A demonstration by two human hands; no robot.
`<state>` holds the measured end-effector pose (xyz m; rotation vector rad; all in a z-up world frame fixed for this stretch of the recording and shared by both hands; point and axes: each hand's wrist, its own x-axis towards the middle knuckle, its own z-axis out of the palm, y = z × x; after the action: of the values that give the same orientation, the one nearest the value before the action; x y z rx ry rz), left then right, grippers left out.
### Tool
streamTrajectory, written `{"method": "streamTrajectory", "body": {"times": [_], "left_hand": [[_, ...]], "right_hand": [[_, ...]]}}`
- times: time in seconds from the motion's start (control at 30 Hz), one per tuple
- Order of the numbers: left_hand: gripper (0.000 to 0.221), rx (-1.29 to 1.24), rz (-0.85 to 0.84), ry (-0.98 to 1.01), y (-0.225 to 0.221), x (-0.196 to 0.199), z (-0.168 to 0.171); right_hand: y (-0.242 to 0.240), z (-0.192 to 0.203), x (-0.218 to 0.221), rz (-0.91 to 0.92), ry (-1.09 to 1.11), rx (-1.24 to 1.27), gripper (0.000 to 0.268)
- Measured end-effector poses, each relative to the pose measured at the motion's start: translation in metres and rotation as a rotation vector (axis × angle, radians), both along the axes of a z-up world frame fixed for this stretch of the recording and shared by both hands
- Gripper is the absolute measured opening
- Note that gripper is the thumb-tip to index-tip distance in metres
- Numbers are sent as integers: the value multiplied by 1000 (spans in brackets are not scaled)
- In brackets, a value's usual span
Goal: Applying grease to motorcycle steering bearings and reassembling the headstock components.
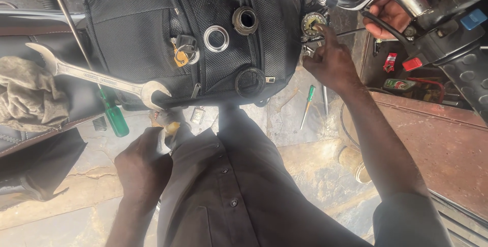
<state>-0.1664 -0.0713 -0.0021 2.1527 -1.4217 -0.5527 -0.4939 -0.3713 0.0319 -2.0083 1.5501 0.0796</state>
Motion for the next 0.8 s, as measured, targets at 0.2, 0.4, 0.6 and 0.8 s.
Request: {"method": "streamTrajectory", "body": {"times": [0.2,0.4,0.6,0.8], "left_hand": [[42,-2,-25,12,-2,-5,7],[36,-1,-8,8,7,-5,2],[35,41,-1,25,9,-8,2],[35,32,-4,34,9,-9,4]], "right_hand": [[-19,-23,0,218,147,-268,72],[-25,-11,14,254,455,-155,75],[-25,-6,-7,422,434,-255,79],[-17,1,-19,455,382,-271,78]]}}
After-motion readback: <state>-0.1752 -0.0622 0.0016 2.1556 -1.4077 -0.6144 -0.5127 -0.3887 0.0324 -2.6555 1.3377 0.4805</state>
